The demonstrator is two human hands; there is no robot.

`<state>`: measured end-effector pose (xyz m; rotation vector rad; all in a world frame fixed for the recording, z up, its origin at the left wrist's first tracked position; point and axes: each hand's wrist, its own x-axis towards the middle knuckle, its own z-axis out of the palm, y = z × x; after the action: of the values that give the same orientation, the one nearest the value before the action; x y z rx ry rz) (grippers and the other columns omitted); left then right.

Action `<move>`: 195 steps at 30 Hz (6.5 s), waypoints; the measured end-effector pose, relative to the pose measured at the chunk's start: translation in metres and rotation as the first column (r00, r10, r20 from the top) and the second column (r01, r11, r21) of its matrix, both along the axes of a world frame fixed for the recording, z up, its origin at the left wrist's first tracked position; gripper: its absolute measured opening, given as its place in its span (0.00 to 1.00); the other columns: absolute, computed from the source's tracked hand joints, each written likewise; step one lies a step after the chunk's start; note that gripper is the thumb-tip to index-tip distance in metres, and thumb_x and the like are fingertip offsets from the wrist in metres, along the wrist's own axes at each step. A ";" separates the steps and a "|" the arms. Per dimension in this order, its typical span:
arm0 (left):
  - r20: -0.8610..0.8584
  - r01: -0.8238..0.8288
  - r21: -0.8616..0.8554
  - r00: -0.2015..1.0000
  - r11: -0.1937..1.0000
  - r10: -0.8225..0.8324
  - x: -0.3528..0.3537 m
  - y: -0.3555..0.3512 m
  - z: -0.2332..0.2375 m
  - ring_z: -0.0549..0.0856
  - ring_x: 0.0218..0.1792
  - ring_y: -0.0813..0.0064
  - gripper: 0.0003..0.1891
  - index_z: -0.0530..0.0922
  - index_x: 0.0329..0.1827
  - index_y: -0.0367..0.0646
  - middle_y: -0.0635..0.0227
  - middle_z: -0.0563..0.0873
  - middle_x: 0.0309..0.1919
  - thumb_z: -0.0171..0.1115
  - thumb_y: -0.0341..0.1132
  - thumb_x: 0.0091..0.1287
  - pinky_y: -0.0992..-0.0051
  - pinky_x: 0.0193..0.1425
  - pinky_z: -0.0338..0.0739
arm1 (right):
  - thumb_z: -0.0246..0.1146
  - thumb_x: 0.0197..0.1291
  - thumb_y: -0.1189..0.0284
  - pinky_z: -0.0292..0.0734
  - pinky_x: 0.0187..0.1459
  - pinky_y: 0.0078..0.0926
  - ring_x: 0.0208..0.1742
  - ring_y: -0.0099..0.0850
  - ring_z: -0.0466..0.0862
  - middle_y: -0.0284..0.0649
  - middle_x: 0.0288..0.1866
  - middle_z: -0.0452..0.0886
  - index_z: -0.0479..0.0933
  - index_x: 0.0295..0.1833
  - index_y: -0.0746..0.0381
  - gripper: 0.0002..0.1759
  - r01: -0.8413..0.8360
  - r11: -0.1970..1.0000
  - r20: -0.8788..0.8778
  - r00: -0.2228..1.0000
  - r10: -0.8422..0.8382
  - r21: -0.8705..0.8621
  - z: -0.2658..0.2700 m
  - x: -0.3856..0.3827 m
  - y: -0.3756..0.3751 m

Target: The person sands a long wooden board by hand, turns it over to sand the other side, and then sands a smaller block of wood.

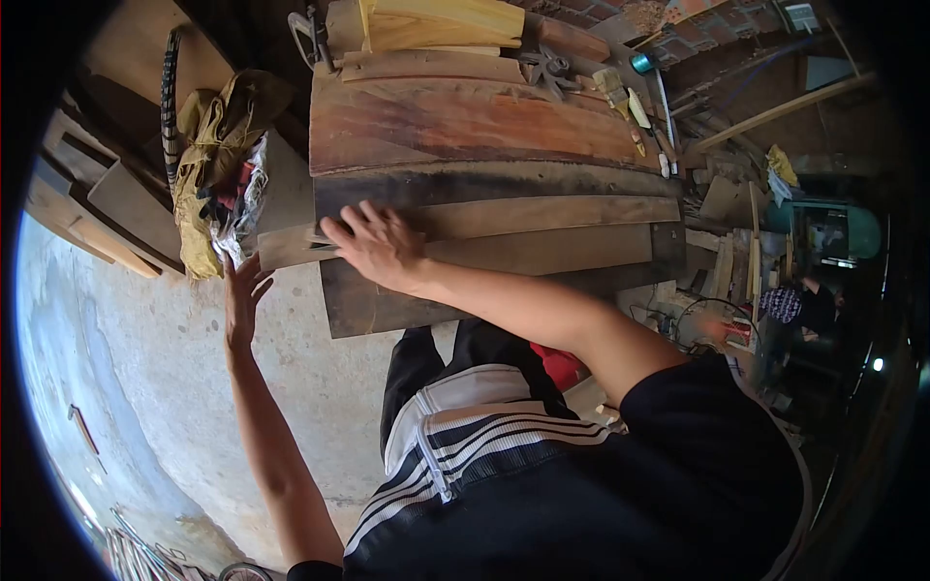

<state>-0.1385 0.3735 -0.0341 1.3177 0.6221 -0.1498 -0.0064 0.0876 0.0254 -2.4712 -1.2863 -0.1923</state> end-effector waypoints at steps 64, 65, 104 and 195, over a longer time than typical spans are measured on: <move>0.349 -0.696 0.680 0.585 0.232 0.732 0.077 -0.167 -0.022 0.72 0.66 0.42 0.34 0.56 0.78 0.30 0.36 0.65 0.72 0.34 0.52 0.84 0.55 0.73 0.65 | 0.58 0.69 0.58 0.73 0.55 0.39 0.54 0.37 0.79 0.37 0.50 0.79 0.71 0.64 0.56 0.22 -0.327 0.943 0.009 0.945 0.327 0.067 -0.010 0.037 0.061; 0.349 -0.695 0.682 0.583 0.227 0.734 0.075 -0.166 -0.027 0.72 0.66 0.42 0.34 0.56 0.78 0.30 0.36 0.65 0.72 0.34 0.52 0.84 0.55 0.73 0.65 | 0.58 0.69 0.58 0.73 0.55 0.39 0.54 0.37 0.79 0.37 0.50 0.79 0.71 0.64 0.56 0.22 -0.331 0.941 0.006 0.943 0.331 0.070 -0.011 0.034 0.072; 0.397 -0.908 0.055 0.401 0.415 0.826 0.059 -0.158 -0.045 0.80 0.64 0.62 0.38 0.67 0.78 0.42 0.51 0.79 0.66 0.39 0.65 0.81 0.64 0.66 0.76 | 0.65 0.64 0.58 0.79 0.51 0.46 0.56 0.42 0.78 0.40 0.53 0.77 0.72 0.65 0.52 0.26 -0.353 0.933 -0.066 0.932 0.357 0.063 -0.013 0.009 0.120; -0.062 0.072 0.993 0.993 -0.092 0.103 0.165 -0.380 0.013 0.81 0.55 0.59 0.18 0.85 0.46 0.46 0.62 0.84 0.46 0.52 0.48 0.77 0.55 0.80 0.55 | 0.76 0.55 0.60 0.83 0.47 0.33 0.49 0.34 0.76 0.32 0.49 0.76 0.69 0.75 0.48 0.42 -0.164 0.931 -0.049 0.987 0.156 -0.325 0.037 0.181 -0.583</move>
<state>0.0261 -0.0069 -0.0207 2.9005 0.8950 0.4197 0.1748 -0.4954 0.0628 -2.6076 -1.6152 0.1002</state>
